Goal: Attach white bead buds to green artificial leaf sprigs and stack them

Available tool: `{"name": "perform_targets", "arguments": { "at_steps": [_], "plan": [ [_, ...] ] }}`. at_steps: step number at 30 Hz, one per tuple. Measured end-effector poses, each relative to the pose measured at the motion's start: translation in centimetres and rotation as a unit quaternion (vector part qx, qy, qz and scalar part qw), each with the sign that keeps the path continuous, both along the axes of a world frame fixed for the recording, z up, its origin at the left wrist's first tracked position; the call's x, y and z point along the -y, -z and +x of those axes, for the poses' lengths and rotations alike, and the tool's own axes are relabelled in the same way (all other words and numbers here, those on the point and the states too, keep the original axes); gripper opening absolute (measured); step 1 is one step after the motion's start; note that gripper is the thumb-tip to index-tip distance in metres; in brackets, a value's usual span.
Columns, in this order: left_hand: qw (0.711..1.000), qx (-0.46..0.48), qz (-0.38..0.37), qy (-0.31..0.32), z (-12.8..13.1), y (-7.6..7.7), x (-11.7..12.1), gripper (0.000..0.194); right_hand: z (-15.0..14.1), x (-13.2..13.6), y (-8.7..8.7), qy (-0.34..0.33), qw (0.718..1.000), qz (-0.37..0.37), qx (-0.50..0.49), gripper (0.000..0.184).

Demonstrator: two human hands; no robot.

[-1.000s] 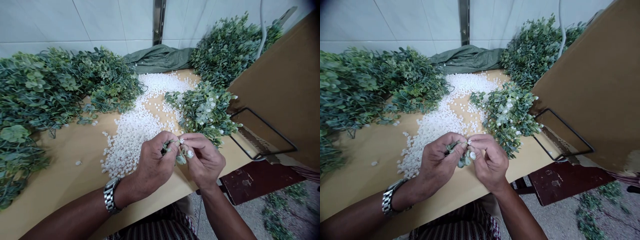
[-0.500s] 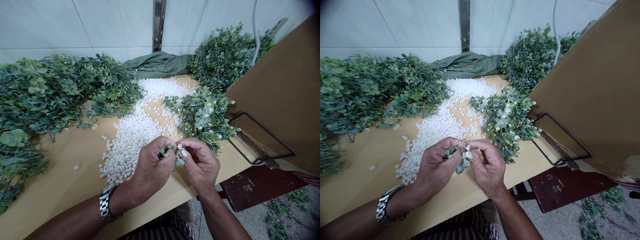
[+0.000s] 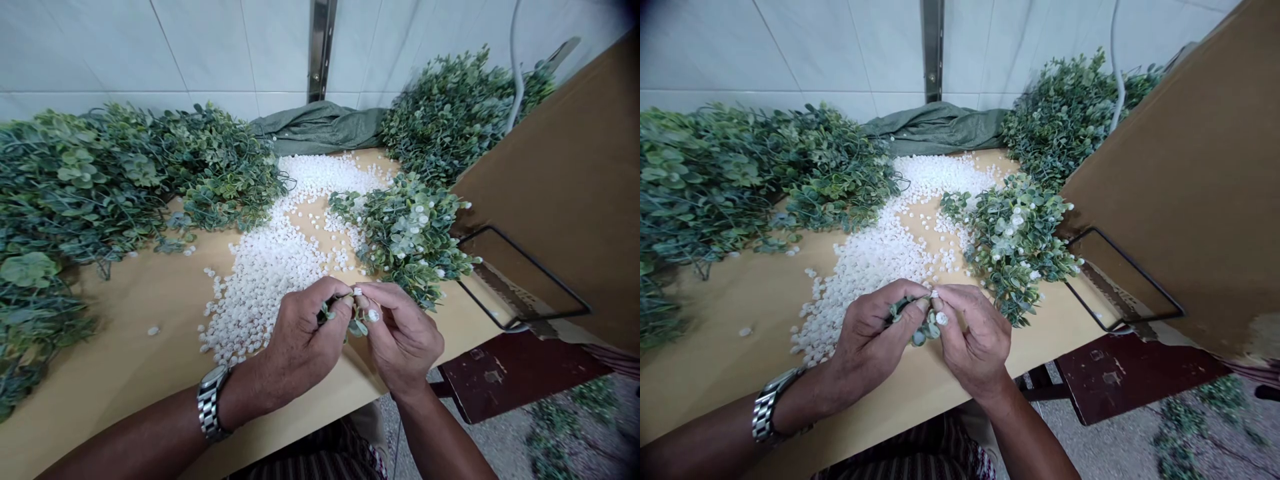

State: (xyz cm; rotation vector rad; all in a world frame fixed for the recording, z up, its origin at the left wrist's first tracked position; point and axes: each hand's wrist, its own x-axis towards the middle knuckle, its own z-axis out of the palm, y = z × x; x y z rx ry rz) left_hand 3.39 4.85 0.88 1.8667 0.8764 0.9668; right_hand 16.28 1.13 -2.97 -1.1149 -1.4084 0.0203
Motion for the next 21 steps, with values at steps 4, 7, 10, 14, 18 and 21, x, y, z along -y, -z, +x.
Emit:
{"name": "perform_targets", "arguments": {
  "at_steps": [4,7,10,14,18,21],
  "plan": [
    [1.0,0.017,-0.023,-0.014,0.18,0.31,-0.06,0.02,-0.08,-0.09,0.34,0.013,1.0,0.014,0.024,0.032],
    [0.997,0.025,-0.062,-0.027,0.31,0.34,-0.11,0.022,-0.03,-0.08,0.61,0.031,0.997,0.031,0.066,0.035],
    [0.995,0.032,-0.086,-0.032,0.4,0.28,-0.14,0.023,-0.01,-0.07,0.79,0.043,0.995,0.044,0.084,0.038],
    [0.996,0.034,-0.079,-0.035,0.47,0.39,-0.18,0.022,-0.11,-0.1,0.91,0.034,0.996,0.039,0.077,0.038],
    [0.996,0.038,-0.073,-0.043,0.7,0.57,-0.11,0.023,-0.36,-0.1,0.88,0.037,0.997,0.034,0.067,0.042],
    [0.993,0.055,-0.084,-0.061,0.99,0.47,0.02,0.024,-0.63,-0.07,0.75,0.033,0.997,0.035,0.057,0.047]
  ]
}}
